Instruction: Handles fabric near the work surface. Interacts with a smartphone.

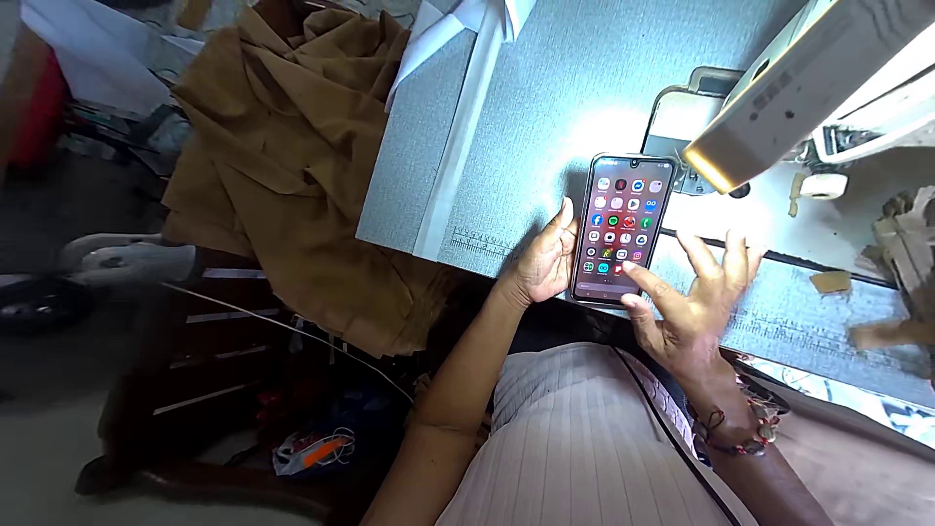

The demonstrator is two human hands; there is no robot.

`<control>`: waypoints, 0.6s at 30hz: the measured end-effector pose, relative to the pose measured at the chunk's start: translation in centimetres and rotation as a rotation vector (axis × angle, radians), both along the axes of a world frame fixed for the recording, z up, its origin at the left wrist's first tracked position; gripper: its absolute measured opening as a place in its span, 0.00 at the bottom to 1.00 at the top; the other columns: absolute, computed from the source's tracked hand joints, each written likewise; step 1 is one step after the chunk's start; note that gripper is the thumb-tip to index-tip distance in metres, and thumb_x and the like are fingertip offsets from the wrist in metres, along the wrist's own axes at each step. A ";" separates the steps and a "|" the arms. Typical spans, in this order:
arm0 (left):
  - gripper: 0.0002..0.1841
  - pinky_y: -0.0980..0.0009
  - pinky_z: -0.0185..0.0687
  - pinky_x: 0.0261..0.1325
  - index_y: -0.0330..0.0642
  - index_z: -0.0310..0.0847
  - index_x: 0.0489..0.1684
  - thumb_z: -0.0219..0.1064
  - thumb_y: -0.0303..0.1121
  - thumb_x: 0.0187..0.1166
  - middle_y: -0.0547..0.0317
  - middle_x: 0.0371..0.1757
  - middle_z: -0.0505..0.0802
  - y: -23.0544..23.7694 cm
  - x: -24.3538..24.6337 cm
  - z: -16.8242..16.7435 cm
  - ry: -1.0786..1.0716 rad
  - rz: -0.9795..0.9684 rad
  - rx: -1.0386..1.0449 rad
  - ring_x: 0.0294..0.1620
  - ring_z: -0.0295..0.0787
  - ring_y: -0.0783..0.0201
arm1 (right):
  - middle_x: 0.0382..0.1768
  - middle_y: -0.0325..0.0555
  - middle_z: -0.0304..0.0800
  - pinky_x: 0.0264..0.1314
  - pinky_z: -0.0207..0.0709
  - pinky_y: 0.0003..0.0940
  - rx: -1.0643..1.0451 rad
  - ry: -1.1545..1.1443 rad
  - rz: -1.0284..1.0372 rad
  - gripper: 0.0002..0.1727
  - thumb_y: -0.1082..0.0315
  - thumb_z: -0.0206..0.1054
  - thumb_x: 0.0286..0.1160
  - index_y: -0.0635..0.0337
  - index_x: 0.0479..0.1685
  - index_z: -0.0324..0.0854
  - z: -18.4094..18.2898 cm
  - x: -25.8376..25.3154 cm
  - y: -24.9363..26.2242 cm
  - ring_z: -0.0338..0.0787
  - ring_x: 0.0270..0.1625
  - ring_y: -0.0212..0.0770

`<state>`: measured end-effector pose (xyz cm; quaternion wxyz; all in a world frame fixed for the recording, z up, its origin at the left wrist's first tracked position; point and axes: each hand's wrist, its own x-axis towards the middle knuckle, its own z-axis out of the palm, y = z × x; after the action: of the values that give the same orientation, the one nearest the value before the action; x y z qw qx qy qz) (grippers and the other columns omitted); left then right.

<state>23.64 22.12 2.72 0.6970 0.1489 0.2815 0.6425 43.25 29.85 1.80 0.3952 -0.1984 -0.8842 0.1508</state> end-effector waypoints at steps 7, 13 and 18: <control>0.38 0.61 0.87 0.65 0.47 0.69 0.74 0.27 0.65 0.88 0.55 0.62 0.91 0.0 0.0 -0.2 -0.001 0.000 0.008 0.63 0.91 0.60 | 0.89 0.52 0.64 0.90 0.19 0.70 -0.021 -0.110 0.121 0.24 0.39 0.53 0.87 0.38 0.62 0.89 -0.5 -1.6 -1.4 0.40 0.96 0.63; 0.37 0.59 0.85 0.67 0.48 0.68 0.77 0.26 0.64 0.89 0.55 0.64 0.91 0.1 0.0 -0.2 -0.006 -0.006 0.019 0.66 0.89 0.59 | 0.85 0.55 0.68 0.91 0.19 0.70 -0.046 -0.045 0.016 0.23 0.42 0.54 0.89 0.46 0.52 0.89 -0.1 -0.1 -0.4 0.41 0.96 0.61; 0.38 0.59 0.85 0.68 0.47 0.68 0.77 0.25 0.64 0.89 0.54 0.65 0.90 0.1 0.0 -0.3 -0.011 -0.006 0.017 0.67 0.89 0.58 | 0.84 0.53 0.68 0.92 0.19 0.67 -0.027 -0.029 -0.029 0.22 0.43 0.53 0.89 0.44 0.54 0.88 -0.1 0.2 -0.3 0.40 0.96 0.58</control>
<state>23.59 22.22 2.46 0.6992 0.1521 0.2718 0.6435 43.46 29.55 1.68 0.3816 -0.2185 -0.8848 0.1541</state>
